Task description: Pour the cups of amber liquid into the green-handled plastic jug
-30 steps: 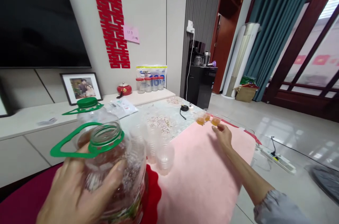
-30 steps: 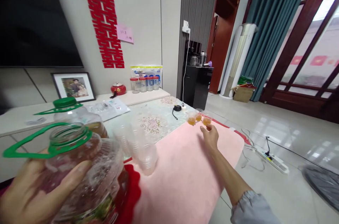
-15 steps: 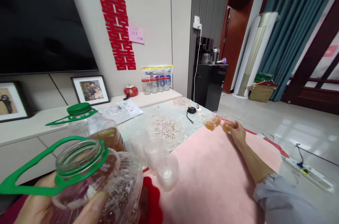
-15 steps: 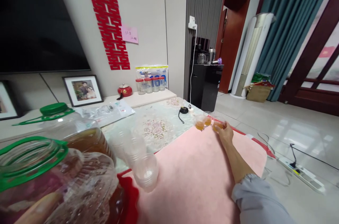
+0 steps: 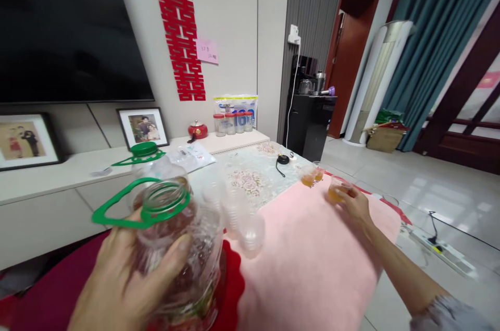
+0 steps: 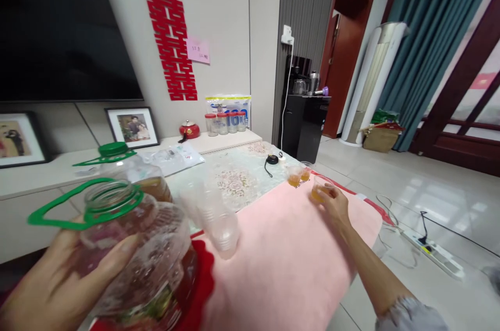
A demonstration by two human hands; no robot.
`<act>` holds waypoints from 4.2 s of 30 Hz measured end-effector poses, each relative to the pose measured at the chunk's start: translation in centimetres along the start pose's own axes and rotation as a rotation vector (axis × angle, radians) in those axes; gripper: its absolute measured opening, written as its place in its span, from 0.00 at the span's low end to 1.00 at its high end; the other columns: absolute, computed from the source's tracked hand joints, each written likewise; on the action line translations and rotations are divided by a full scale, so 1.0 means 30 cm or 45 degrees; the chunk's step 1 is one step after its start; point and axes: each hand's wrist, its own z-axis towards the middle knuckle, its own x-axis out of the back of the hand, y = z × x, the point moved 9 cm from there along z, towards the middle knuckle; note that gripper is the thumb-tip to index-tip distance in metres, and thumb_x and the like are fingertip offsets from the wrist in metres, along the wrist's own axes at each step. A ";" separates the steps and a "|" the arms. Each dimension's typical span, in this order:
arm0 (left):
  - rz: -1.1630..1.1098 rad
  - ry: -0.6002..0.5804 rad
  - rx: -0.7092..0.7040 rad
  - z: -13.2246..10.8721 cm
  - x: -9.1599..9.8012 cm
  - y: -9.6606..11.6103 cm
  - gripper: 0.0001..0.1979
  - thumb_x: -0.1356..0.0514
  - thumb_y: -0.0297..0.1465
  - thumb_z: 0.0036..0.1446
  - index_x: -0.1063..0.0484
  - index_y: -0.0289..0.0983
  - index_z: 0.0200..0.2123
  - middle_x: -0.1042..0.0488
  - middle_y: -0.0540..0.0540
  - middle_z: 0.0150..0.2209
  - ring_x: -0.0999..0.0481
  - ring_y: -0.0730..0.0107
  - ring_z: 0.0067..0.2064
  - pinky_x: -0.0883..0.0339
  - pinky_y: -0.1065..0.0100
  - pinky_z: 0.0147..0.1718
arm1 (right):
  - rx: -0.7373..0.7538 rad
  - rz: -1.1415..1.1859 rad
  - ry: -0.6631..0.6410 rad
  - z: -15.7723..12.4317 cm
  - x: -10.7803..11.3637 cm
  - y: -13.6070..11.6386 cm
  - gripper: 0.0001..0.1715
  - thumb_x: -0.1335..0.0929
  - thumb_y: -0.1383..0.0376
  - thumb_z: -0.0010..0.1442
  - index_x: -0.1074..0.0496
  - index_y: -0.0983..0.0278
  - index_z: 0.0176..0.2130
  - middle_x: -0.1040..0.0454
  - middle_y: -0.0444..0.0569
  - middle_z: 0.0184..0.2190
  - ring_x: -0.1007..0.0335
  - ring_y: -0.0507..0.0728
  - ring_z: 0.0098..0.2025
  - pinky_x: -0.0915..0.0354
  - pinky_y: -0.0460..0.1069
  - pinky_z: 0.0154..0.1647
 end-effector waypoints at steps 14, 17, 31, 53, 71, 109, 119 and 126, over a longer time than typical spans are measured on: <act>-0.097 -0.064 0.042 -0.002 0.007 0.112 0.29 0.44 0.48 0.49 0.30 0.35 0.49 0.28 0.38 0.49 0.32 0.47 0.53 0.37 0.47 0.55 | 0.093 0.289 -0.647 -0.422 -0.427 -0.495 0.43 0.17 0.55 0.43 0.26 0.62 0.55 0.26 0.56 0.54 0.32 0.69 0.60 0.36 0.65 0.63; -0.114 -0.063 0.042 -0.007 0.010 0.117 0.28 0.44 0.47 0.50 0.30 0.35 0.50 0.29 0.38 0.49 0.33 0.47 0.54 0.38 0.46 0.57 | 0.168 0.305 -0.799 -0.498 -0.541 -0.625 0.41 0.17 0.55 0.45 0.27 0.63 0.54 0.27 0.56 0.55 0.31 0.69 0.58 0.33 0.66 0.60; -0.108 -0.098 0.080 -0.011 0.000 0.115 0.30 0.42 0.40 0.52 0.33 0.34 0.57 0.29 0.37 0.55 0.35 0.44 0.58 0.42 0.46 0.62 | 0.917 0.064 -1.046 -0.738 -0.809 -1.097 0.28 0.23 0.59 0.56 0.26 0.60 0.55 0.26 0.49 0.53 0.27 0.63 0.55 0.28 0.61 0.56; -0.120 -0.093 0.047 -0.007 0.000 0.122 0.27 0.40 0.39 0.53 0.32 0.33 0.55 0.29 0.35 0.55 0.35 0.44 0.59 0.42 0.44 0.62 | 1.835 -0.214 -0.897 -0.861 -0.821 -1.267 0.20 0.30 0.65 0.66 0.32 0.64 0.56 0.26 0.52 0.49 0.28 0.61 0.50 0.32 0.56 0.50; -0.111 -0.077 0.060 -0.010 0.007 0.123 0.24 0.40 0.39 0.52 0.31 0.34 0.51 0.28 0.35 0.53 0.34 0.43 0.60 0.41 0.45 0.62 | 2.042 -0.341 -0.846 -0.907 -0.821 -1.297 0.24 0.35 0.72 0.62 0.34 0.67 0.58 0.29 0.57 0.51 0.30 0.64 0.52 0.31 0.59 0.52; -0.109 -0.071 0.036 -0.012 0.006 0.122 0.24 0.39 0.40 0.53 0.32 0.35 0.52 0.28 0.38 0.53 0.34 0.44 0.58 0.40 0.46 0.61 | 2.035 -0.415 -0.800 -0.943 -0.814 -1.336 0.21 0.32 0.67 0.67 0.32 0.69 0.58 0.28 0.58 0.53 0.32 0.67 0.55 0.35 0.64 0.54; -0.088 -0.064 0.035 -0.003 0.005 0.123 0.28 0.42 0.44 0.51 0.31 0.35 0.52 0.28 0.37 0.51 0.33 0.44 0.55 0.38 0.45 0.58 | 0.194 0.123 -0.994 -0.647 -0.700 -0.786 0.37 0.19 0.55 0.43 0.25 0.63 0.50 0.25 0.53 0.50 0.29 0.67 0.54 0.31 0.58 0.48; -0.111 -0.055 0.027 -0.005 0.008 0.123 0.27 0.43 0.46 0.50 0.31 0.35 0.49 0.28 0.37 0.51 0.33 0.45 0.56 0.39 0.46 0.59 | 0.005 0.181 -0.877 -0.676 -0.655 -0.526 0.37 0.18 0.53 0.43 0.24 0.60 0.51 0.26 0.53 0.55 0.36 0.70 0.62 0.37 0.62 0.60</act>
